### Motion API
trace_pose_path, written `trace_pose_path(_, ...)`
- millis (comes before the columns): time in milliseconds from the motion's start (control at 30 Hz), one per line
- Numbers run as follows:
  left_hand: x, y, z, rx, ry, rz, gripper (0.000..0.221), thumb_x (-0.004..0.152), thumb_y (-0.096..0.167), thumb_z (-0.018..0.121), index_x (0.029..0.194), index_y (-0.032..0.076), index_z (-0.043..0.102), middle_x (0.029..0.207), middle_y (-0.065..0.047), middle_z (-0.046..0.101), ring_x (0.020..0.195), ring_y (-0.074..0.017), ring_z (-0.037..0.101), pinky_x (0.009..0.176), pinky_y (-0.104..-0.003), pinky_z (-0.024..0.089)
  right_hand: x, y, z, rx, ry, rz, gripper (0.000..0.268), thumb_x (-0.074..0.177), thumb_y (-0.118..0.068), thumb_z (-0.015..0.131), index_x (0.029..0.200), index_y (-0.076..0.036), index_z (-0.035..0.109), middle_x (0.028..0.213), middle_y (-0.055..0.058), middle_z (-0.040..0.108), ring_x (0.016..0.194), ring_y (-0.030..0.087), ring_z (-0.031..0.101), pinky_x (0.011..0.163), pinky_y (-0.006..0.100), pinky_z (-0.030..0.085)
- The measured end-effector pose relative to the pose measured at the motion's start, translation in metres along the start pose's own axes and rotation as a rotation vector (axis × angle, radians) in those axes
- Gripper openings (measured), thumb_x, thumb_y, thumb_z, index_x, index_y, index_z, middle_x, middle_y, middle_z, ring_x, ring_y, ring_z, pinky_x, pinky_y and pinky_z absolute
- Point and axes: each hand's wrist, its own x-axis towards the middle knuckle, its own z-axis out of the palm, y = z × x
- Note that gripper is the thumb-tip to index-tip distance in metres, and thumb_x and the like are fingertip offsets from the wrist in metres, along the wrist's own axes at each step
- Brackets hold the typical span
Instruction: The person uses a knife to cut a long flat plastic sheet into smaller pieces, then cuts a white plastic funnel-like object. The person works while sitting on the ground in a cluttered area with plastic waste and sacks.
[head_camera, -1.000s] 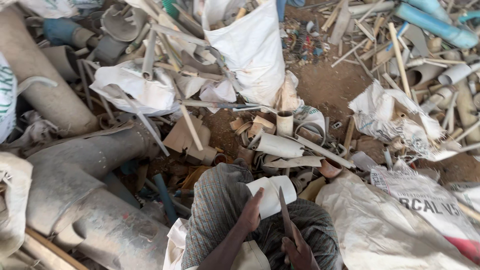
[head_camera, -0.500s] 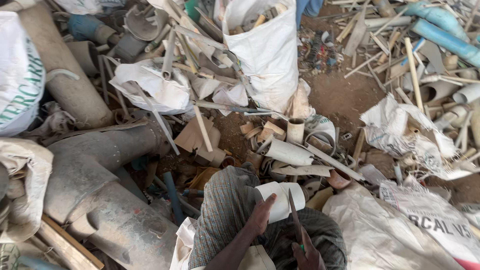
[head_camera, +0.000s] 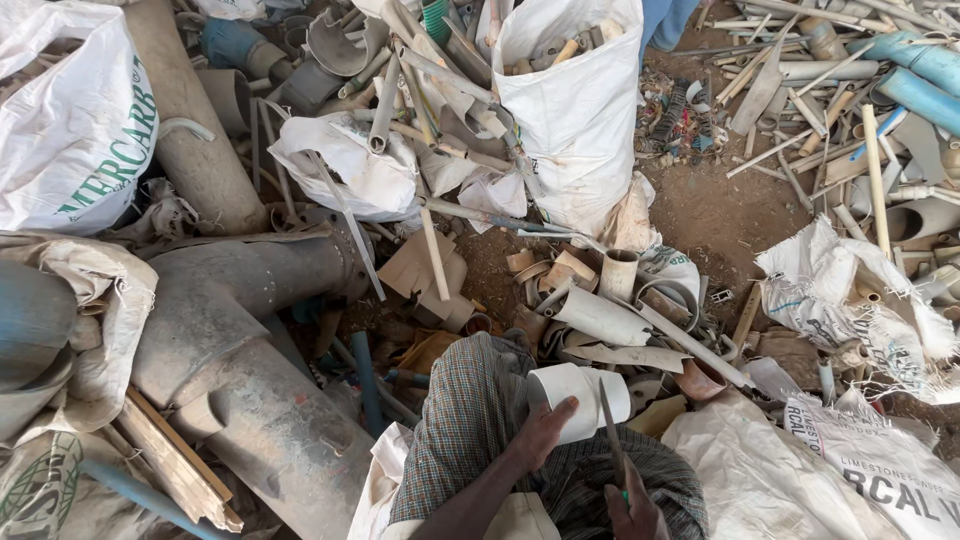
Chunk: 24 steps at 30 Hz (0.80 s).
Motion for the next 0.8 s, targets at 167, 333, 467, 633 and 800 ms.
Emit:
trace_pose_path(167, -0.006, 0.012, 0.002, 0.187, -0.008, 0.056, 0.075, 0.1, 0.068, 0.053, 0.119, -0.004, 0.065, 0.092, -0.008, 0.059, 0.084, -0.0152, 0.054, 0.071, -0.039, 0.049, -0.002, -0.013, -0.006, 0.089, 0.017, -0.064, 0.074, 0.099, -0.033, 0.056, 0.163, -0.014, 0.023, 0.1, 0.024, 0.074, 0.074, 0.023, 0.073, 0.074, 0.043, 0.061)
trace_pose_path(333, -0.011, 0.012, 0.01, 0.34, -0.002, 0.105, 0.075, 0.1, 0.069, 0.048, 0.107, -0.003, 0.067, 0.075, -0.006, 0.057, 0.07, -0.0152, 0.054, 0.063, -0.037, 0.049, -0.024, -0.018, -0.013, 0.185, 0.046, -0.492, 0.068, 0.104, -0.027, 0.053, 0.164, -0.006, 0.026, 0.131, 0.002, 0.056, 0.069, 0.013, 0.076, 0.063, 0.037, 0.066)
trace_pose_path(467, -0.013, 0.014, 0.009, 0.345, -0.026, 0.131, 0.075, 0.102, 0.069, 0.049, 0.106, -0.003, 0.067, 0.077, -0.006, 0.057, 0.072, -0.0142, 0.053, 0.063, -0.035, 0.049, -0.03, -0.023, -0.012, 0.255, -0.003, 0.0, 0.072, 0.101, -0.028, 0.053, 0.165, -0.019, 0.022, 0.073, 0.015, 0.064, 0.045, 0.02, 0.052, 0.046, 0.042, 0.048)
trace_pose_path(633, -0.014, 0.009, 0.01, 0.375, 0.007, 0.085, 0.073, 0.098, 0.069, 0.049, 0.108, -0.001, 0.065, 0.076, -0.008, 0.059, 0.071, -0.0148, 0.057, 0.061, -0.037, 0.05, -0.035, -0.019, -0.009, 0.291, -0.086, 0.029, 0.074, 0.105, -0.037, 0.057, 0.166, -0.02, 0.019, 0.063, 0.015, 0.047, 0.043, 0.02, 0.042, 0.042, 0.041, 0.039)
trace_pose_path(800, -0.012, 0.013, 0.009, 0.33, -0.039, 0.224, 0.08, 0.104, 0.071, 0.051, 0.103, -0.008, 0.064, 0.082, -0.009, 0.058, 0.075, -0.0164, 0.052, 0.066, -0.037, 0.049, -0.046, -0.03, -0.005, 0.183, 0.055, -0.082, 0.074, 0.098, -0.032, 0.059, 0.163, -0.017, 0.026, 0.068, 0.013, 0.066, 0.048, 0.016, 0.059, 0.047, 0.034, 0.051)
